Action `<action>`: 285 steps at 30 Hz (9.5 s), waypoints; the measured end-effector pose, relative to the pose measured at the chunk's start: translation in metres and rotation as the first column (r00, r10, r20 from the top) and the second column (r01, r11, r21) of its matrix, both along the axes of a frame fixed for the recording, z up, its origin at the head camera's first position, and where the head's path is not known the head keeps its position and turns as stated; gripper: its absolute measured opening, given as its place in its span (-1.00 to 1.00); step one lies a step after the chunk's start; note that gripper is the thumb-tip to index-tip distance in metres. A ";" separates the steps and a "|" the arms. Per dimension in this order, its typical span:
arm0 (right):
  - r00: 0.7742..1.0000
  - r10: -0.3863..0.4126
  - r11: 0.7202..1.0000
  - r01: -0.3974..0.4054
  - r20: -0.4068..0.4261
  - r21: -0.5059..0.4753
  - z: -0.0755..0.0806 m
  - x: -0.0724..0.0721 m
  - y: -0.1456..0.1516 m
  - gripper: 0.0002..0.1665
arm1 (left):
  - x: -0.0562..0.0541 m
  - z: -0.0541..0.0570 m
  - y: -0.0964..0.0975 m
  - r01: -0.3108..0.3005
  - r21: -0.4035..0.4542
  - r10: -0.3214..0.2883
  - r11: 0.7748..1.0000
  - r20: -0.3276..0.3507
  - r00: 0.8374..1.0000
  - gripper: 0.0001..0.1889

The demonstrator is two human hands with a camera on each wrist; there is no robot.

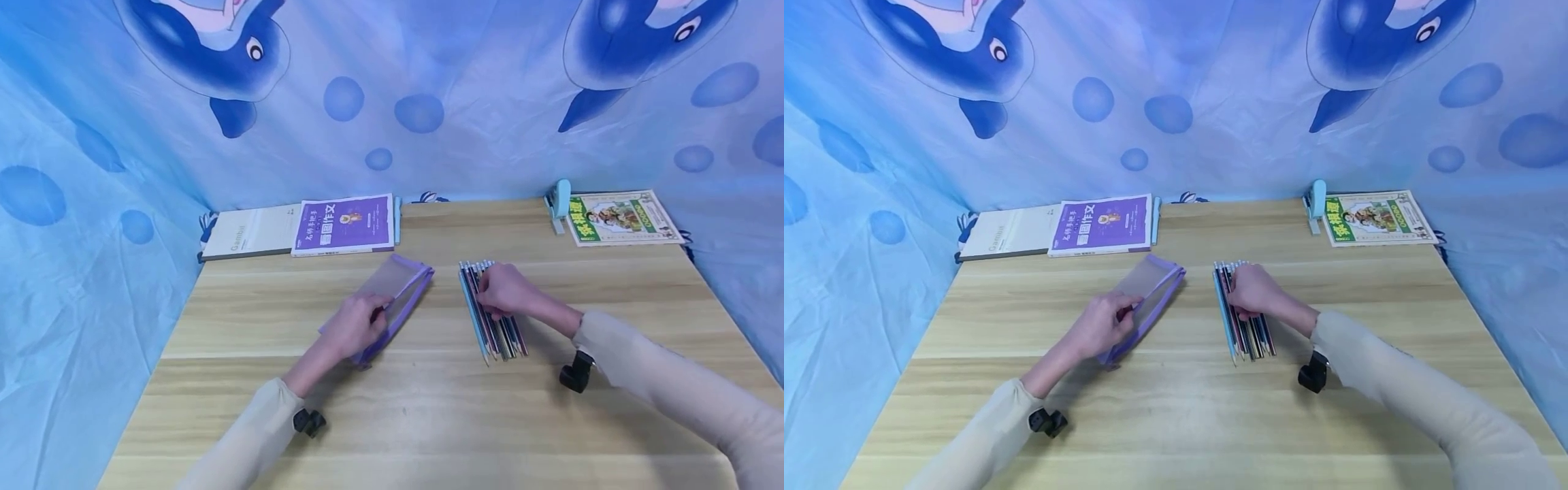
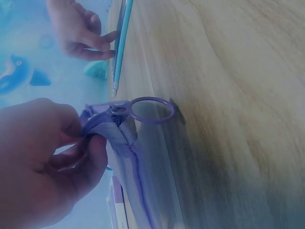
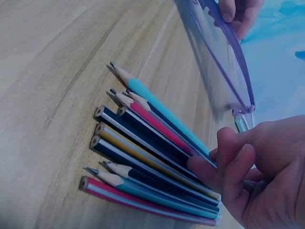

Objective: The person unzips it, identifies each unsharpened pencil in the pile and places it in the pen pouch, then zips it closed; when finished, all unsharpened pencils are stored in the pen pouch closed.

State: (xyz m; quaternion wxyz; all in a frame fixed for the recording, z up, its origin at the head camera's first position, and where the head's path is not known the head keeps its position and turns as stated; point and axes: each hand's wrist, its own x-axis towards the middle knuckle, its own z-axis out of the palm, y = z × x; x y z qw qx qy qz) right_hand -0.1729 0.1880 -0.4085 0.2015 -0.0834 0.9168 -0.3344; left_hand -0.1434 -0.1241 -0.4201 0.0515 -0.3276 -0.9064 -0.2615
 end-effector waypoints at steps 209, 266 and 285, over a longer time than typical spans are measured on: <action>0.951 -0.238 0.806 0.306 0.197 -0.506 0.033 0.006 -0.077 -0.64 | 0.008 0.018 0.030 -0.153 0.159 0.125 0.975 0.176 0.976 -0.62; 1.000 -0.015 0.999 0.014 -0.021 -0.036 0.006 0.008 0.018 -0.66 | 0.007 0.018 0.035 -0.138 0.224 0.095 0.965 0.190 0.977 -0.61; 0.997 0.034 0.998 -0.030 -0.076 0.059 -0.007 0.010 0.000 -0.74 | 0.009 0.017 0.034 -0.147 0.220 0.101 0.964 0.207 0.973 -0.60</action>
